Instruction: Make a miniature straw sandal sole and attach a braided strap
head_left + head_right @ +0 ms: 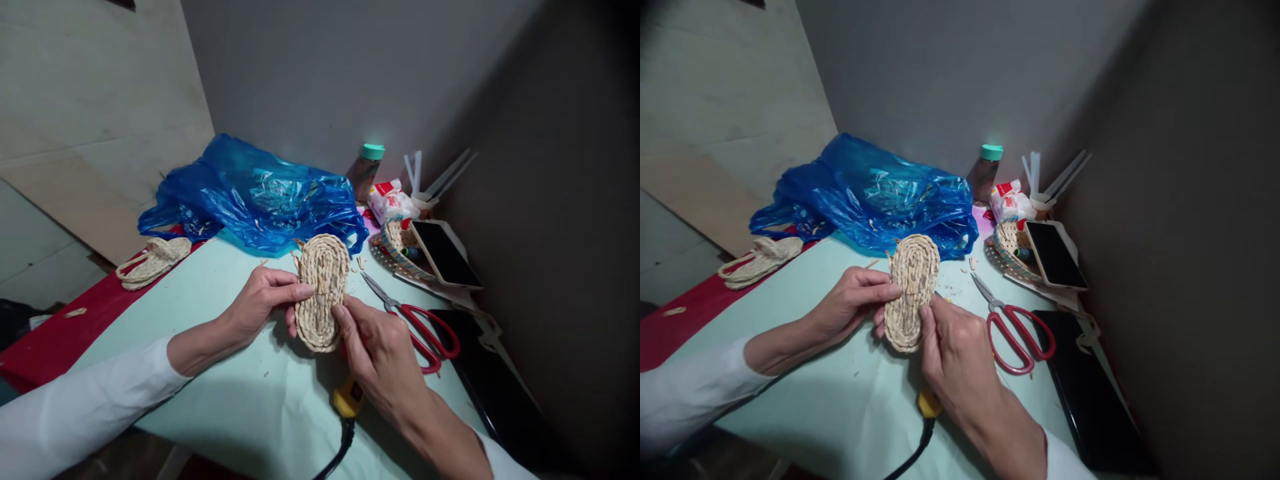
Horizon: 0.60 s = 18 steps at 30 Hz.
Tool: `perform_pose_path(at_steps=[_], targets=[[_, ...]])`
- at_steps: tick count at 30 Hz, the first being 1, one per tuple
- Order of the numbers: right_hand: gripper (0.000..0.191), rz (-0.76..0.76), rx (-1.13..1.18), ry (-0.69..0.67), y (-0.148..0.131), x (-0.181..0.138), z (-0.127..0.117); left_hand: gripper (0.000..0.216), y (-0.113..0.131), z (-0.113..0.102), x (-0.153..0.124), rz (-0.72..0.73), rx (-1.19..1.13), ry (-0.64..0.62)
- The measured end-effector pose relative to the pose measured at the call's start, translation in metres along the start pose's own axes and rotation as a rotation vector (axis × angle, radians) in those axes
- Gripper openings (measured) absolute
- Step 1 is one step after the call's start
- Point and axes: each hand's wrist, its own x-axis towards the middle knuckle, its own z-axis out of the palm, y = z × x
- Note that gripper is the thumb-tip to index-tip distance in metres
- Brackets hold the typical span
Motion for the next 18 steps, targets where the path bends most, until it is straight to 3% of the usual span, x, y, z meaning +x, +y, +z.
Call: perform_pose_path(at_steps=[9,18], targets=[[0.027,0.051,0.073,-0.003,0.0003,0.0009,-0.0022,0.033,0.0015,0.0026,0.0009,-0.007,-0.035,0.004],[0.026,0.161,0.190,-0.045,-0.0001,0.0042,-0.0088,0.036,0.0058,-0.0039,0.0004,0.077,0.098,-0.025]])
